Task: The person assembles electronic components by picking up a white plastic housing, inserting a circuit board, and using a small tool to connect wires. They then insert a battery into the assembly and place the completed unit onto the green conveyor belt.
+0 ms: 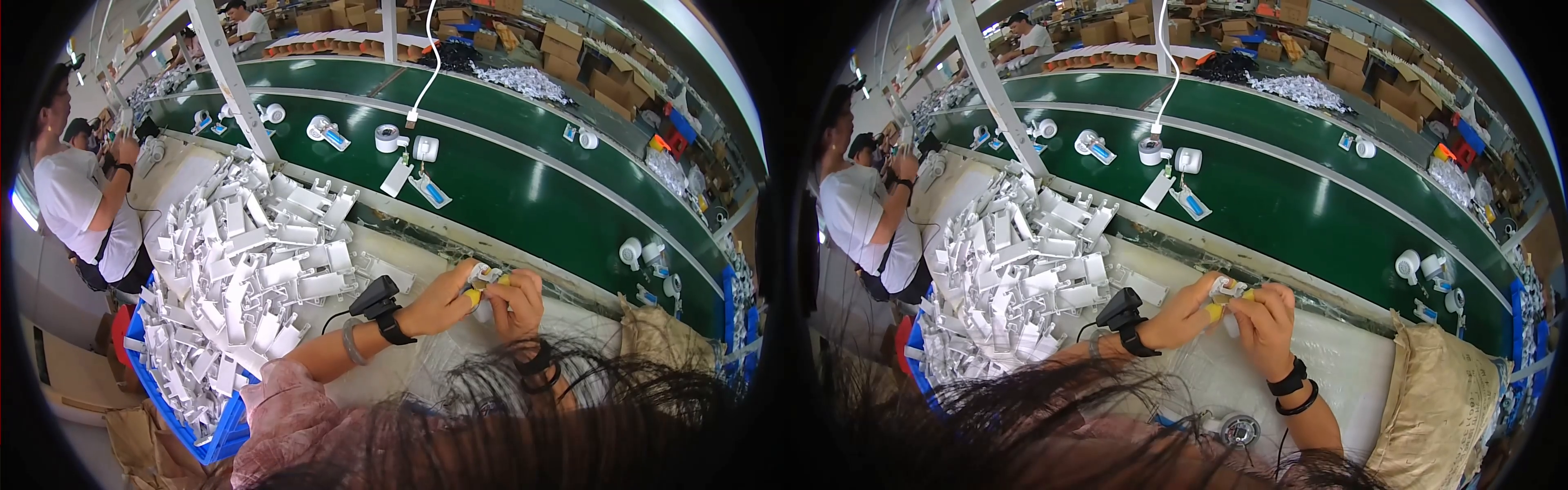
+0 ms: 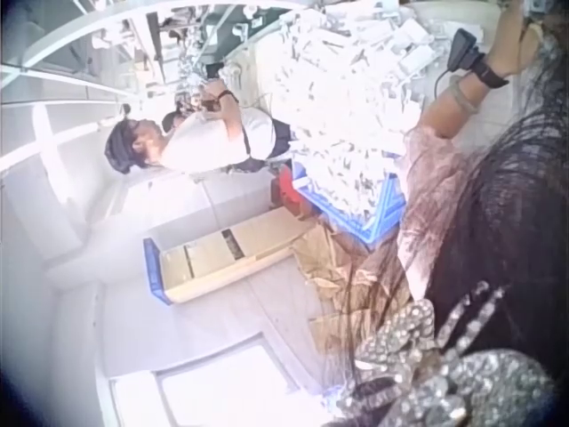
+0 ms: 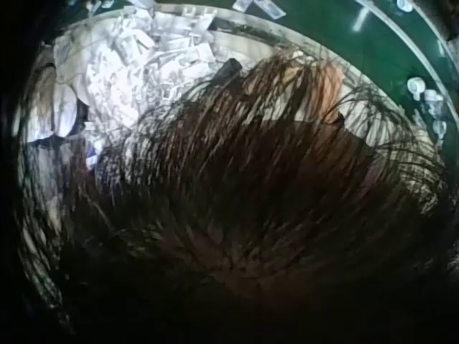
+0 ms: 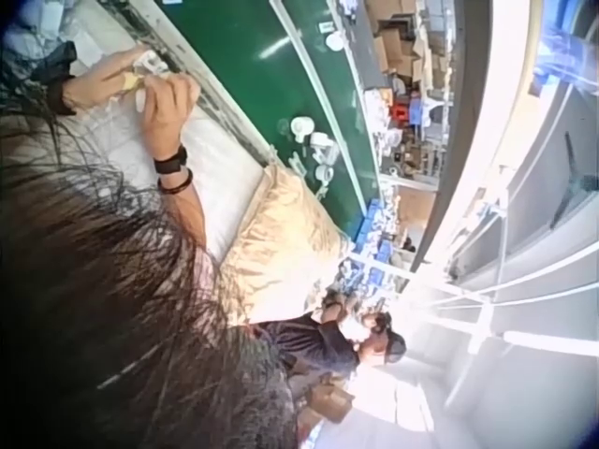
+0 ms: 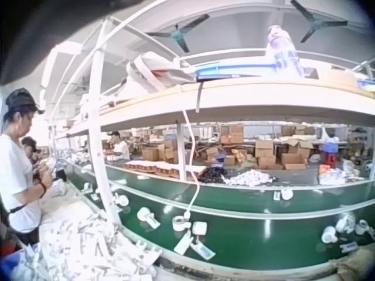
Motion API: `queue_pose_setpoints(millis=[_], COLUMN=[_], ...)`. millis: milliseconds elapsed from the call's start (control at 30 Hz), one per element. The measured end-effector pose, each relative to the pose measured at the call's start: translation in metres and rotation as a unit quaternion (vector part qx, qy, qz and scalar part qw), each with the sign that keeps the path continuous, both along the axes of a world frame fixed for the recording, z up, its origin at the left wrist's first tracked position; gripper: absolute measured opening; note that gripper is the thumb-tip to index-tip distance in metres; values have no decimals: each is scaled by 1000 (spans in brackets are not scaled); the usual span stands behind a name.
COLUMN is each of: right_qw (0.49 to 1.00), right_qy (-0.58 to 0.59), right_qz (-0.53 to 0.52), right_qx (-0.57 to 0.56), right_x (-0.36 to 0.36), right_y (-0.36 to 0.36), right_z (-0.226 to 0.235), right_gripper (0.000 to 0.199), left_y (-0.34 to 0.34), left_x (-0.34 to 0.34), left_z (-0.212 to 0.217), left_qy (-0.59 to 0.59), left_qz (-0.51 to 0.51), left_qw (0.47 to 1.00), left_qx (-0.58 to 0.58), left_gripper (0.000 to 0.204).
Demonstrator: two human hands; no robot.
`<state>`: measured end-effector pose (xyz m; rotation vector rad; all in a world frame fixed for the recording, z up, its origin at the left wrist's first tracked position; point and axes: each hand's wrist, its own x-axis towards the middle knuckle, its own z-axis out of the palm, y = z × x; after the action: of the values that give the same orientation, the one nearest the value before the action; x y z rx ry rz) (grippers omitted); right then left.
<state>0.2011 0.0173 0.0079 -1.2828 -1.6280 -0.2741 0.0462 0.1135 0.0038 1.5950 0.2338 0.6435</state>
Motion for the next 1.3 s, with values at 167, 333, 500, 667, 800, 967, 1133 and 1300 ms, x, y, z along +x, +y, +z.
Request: queue_pose_setpoints(millis=[167, 333, 500, 667, 800, 967, 1133, 1300], right_qw=[1000, 1000, 1000, 1000, 1000, 1000, 1000, 1000], right_qy=[-12, -4, -9, -16, -16, -16, -10, -5], right_qz=[-22, -15, -8, -3, 3, -3, 4, -9], right_qx=[0, -9, -4, -8, -11, -15, -20, -29], right_x=[-1, -2, -2, 2, 2, 1, -3, -6], right_y=[-3, -3, -1, -3, -1, -4, -1, 3], right_z=[2, 4, 4, 5, 3, 5, 6, 5], right_gripper=[23, 23, 23, 23, 24, 25, 24, 19], left_y=[2, -3, -9, -8, -7, -8, -6, 1], left_x=[-2, 0, -3, -1, -1, 1, 2, 2], left_z=[-5, -2, 6, 2, -2, -3, -6, -9], left_qy=[3, -31, 44, 48, 36, 46, 38, 76], left_qz=[-31, 41, 32, 22, 26, 34, 53, 72], left_qw=[999, 995, 998, 998, 998, 997, 996, 991], left_qx=[-9, 90, 25, 26, 39, 44, 53, 86], left_gripper=[32, 35, 35, 35, 35, 35, 29, 24])
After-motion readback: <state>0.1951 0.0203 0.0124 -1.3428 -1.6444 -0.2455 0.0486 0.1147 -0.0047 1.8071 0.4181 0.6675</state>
